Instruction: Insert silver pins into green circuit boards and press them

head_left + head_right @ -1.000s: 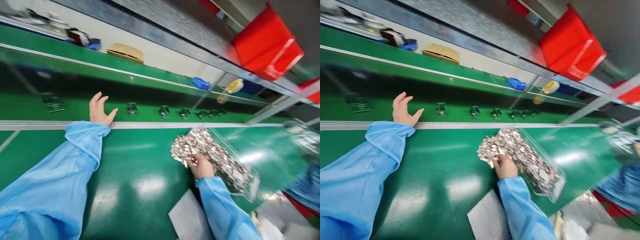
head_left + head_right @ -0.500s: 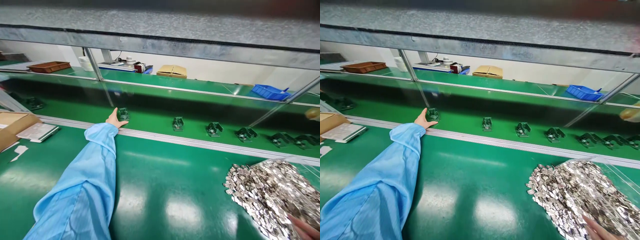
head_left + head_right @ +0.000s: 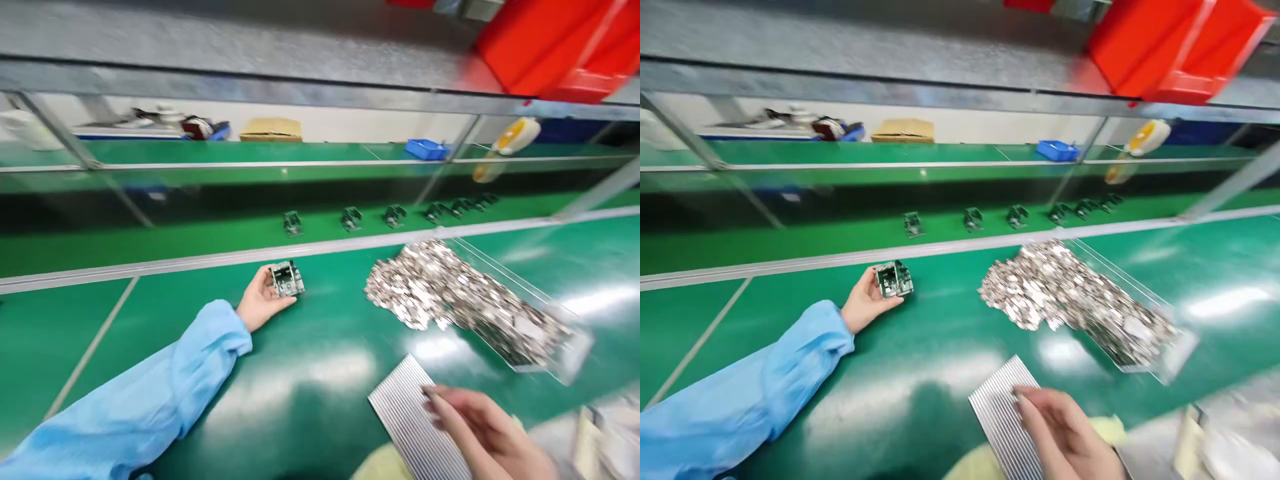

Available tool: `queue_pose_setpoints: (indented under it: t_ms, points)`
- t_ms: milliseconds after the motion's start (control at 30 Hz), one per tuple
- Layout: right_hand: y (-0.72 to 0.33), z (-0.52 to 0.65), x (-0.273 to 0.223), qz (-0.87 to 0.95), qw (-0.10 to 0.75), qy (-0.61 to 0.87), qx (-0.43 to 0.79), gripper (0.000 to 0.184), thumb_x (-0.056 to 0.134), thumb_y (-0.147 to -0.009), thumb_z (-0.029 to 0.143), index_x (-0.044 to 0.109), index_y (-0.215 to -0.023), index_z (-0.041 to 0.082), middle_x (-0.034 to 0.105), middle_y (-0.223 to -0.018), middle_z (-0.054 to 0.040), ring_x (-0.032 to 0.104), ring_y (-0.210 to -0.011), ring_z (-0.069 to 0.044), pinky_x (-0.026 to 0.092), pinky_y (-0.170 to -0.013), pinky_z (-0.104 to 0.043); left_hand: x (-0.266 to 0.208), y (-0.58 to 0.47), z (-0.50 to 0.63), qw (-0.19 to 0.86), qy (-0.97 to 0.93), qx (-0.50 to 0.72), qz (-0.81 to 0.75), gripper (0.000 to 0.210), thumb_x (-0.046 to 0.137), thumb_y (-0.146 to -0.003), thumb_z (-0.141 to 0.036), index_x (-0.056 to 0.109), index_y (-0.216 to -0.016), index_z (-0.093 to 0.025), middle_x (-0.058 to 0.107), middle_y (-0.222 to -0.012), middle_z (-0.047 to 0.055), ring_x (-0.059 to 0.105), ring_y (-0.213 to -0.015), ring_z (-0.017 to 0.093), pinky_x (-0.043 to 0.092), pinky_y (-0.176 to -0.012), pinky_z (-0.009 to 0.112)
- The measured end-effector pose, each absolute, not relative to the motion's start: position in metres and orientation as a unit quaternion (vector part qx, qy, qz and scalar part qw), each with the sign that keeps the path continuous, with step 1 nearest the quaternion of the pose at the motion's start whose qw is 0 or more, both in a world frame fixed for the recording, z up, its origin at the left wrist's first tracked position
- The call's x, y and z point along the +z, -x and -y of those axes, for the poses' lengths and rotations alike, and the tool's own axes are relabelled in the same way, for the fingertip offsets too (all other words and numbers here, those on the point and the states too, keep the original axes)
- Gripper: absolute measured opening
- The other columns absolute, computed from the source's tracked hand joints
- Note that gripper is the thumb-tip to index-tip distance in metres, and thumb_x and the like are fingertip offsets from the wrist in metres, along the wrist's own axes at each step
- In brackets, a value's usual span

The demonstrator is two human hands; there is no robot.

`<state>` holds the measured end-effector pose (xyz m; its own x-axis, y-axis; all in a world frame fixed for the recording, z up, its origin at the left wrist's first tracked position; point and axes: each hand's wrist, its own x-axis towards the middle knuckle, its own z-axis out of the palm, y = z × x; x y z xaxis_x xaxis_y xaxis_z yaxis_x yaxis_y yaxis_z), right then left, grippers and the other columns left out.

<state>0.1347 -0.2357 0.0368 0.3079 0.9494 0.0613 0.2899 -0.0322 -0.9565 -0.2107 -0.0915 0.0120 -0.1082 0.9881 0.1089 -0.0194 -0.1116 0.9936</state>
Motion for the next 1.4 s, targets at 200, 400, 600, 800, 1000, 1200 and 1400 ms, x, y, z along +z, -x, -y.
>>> queue_pose_setpoints:
  t_ms: [200,400,600,800,1000,1200,1400]
  points:
    - [-0.095,0.254,0.056,0.464,0.558,0.605,0.328,0.02,0.069,-0.076,0.038,0.066,-0.07,0.02,0.064,-0.082,-0.0058,0.061,-0.079,-0.02,0.05,-0.067,-0.029,0.011,0.084,0.194,0.668,-0.429,0.507,-0.336,0.058,0.083,-0.062,-0.019,0.046,-0.106,-0.025,0.067,-0.092,0.0,0.069,-0.08,0.016,0.058,-0.074,0.028]
    - [-0.095,0.273,0.038,0.451,0.564,0.608,0.33,0.016,0.066,-0.08,0.034,0.067,-0.076,0.019,0.061,-0.111,-0.013,0.056,-0.107,-0.027,0.046,-0.087,-0.041,0.013,0.041,0.231,0.696,-0.431,0.499,-0.286,0.05,0.077,-0.07,-0.014,0.05,-0.11,-0.027,0.062,-0.091,-0.001,0.064,-0.076,0.009,0.053,-0.072,0.019]
    - [-0.087,0.275,0.034,0.458,0.568,0.611,0.307,0.006,0.065,-0.077,0.025,0.066,-0.074,0.02,0.059,-0.115,-0.0103,0.052,-0.114,-0.027,0.038,-0.099,-0.045,0.012,0.038,0.234,0.691,-0.453,0.486,-0.284,0.047,0.076,-0.073,-0.019,0.052,-0.111,-0.029,0.063,-0.092,-0.001,0.063,-0.08,0.011,0.053,-0.076,0.021]
    - [-0.083,0.273,0.031,0.479,0.546,0.634,0.266,0.005,0.065,-0.076,0.025,0.065,-0.075,0.021,0.059,-0.111,-0.0091,0.055,-0.108,-0.026,0.044,-0.093,-0.041,0.014,0.041,0.236,0.699,-0.472,0.469,-0.263,0.04,0.068,-0.081,-0.017,0.05,-0.113,-0.031,0.065,-0.098,0.0,0.065,-0.087,0.011,0.052,-0.076,0.019]
    - [-0.082,0.272,0.03,0.502,0.528,0.645,0.233,0.006,0.063,-0.078,0.025,0.064,-0.074,0.02,0.059,-0.103,-0.0082,0.057,-0.098,-0.023,0.048,-0.083,-0.036,0.011,0.042,0.236,0.679,-0.486,0.466,-0.292,0.027,0.061,-0.087,-0.025,0.05,-0.112,-0.026,0.063,-0.094,0.002,0.063,-0.086,0.013,0.051,-0.075,0.022]
    - [-0.081,0.273,0.029,0.503,0.53,0.637,0.246,0.005,0.062,-0.081,0.022,0.066,-0.08,0.02,0.058,-0.099,-0.0067,0.057,-0.091,-0.02,0.049,-0.075,-0.031,0.009,0.041,0.236,0.68,-0.467,0.462,-0.326,0.029,0.062,-0.086,-0.03,0.047,-0.111,-0.025,0.061,-0.087,0.001,0.06,-0.073,0.012,0.05,-0.065,0.021]
    - [-0.077,0.269,0.022,0.463,0.566,0.606,0.312,0.002,0.062,-0.081,0.02,0.063,-0.081,0.019,0.055,-0.096,-0.0063,0.056,-0.084,-0.018,0.051,-0.064,-0.027,0.014,0.039,0.235,0.682,-0.443,0.46,-0.357,0.036,0.069,-0.079,-0.027,0.045,-0.105,-0.022,0.064,-0.087,0.001,0.062,-0.078,0.014,0.049,-0.059,0.019]
